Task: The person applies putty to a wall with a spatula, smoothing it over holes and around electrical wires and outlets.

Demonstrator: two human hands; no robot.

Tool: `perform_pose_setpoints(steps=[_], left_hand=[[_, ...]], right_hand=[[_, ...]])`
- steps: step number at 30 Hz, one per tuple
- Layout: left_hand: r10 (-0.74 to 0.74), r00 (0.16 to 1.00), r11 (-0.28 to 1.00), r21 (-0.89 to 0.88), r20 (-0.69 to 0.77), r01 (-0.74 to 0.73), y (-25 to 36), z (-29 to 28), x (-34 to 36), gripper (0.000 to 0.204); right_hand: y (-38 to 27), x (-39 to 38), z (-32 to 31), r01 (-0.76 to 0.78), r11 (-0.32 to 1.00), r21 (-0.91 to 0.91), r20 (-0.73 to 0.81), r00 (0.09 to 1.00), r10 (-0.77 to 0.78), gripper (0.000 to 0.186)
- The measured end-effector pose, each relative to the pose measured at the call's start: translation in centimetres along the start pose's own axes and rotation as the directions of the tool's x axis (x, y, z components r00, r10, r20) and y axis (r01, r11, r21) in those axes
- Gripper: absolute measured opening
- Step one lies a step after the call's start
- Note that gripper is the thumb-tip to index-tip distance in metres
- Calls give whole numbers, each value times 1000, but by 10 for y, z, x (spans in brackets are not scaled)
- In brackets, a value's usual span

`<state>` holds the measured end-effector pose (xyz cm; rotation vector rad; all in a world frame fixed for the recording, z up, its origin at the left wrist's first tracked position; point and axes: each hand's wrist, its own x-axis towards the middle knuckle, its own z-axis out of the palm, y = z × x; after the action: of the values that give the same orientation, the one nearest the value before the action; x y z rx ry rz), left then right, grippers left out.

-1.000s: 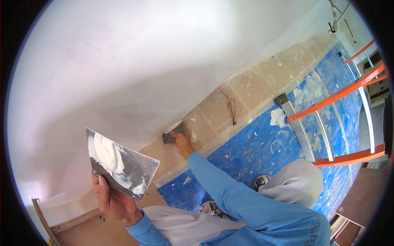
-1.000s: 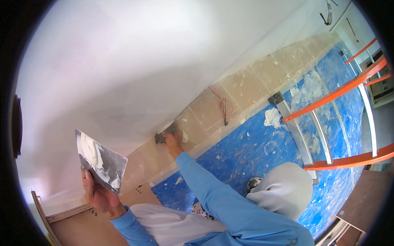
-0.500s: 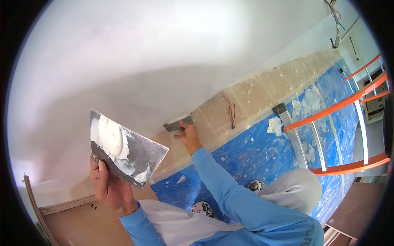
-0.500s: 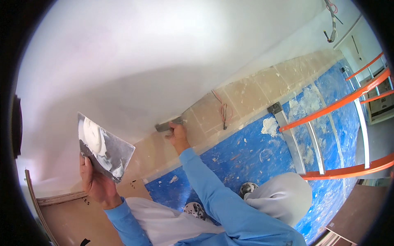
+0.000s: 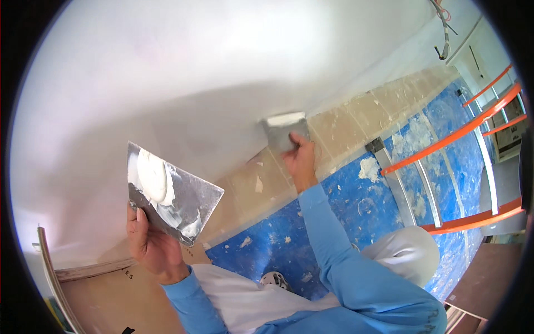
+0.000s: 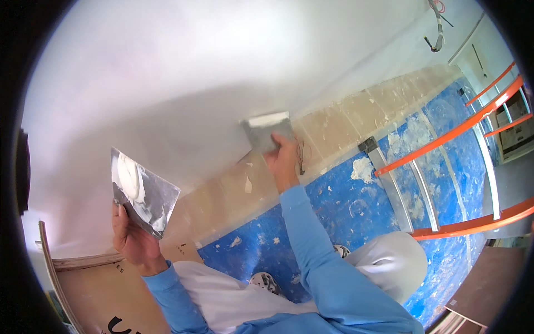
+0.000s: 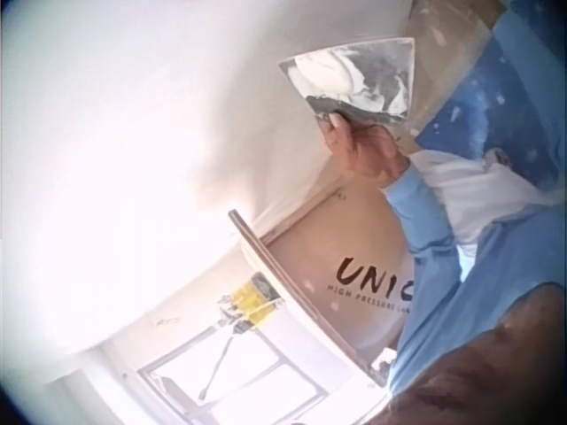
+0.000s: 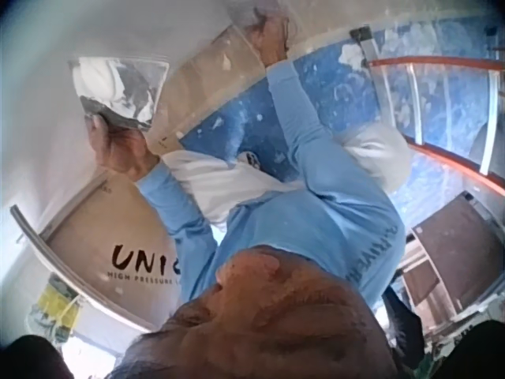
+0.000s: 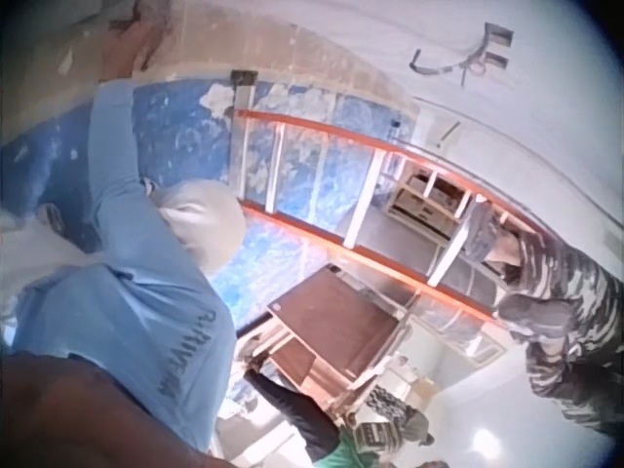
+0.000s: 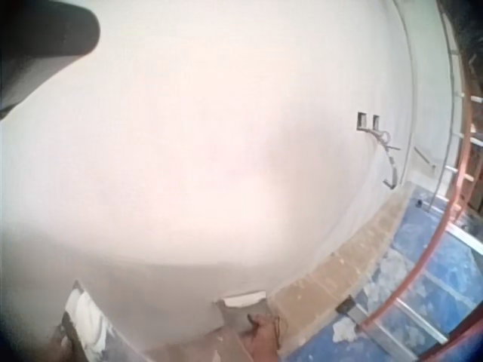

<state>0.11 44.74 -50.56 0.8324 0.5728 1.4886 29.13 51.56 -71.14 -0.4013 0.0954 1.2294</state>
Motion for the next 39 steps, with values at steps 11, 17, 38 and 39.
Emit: perform_pose_setpoints(steps=[11, 17, 38, 39], left_hand=[[1, 1000, 1000, 8, -27, -1, 5, -12, 1, 38], [15, 998, 999, 42, -58, -12, 6, 2, 5, 41], [23, 1000, 997, 67, 15, -24, 12, 1, -10, 31], [17, 1000, 999, 50, 7, -17, 12, 2, -12, 30]], right_hand=[[184, -42, -115, -475, 879, -47, -334, 837, 434, 25], [226, 0, -125, -422, 902, 93, -331, 841, 428, 24], [20, 18, -7, 27, 998, -55, -28, 999, -28, 22], [5, 8, 13, 11, 992, 126, -143, 990, 7, 22]])
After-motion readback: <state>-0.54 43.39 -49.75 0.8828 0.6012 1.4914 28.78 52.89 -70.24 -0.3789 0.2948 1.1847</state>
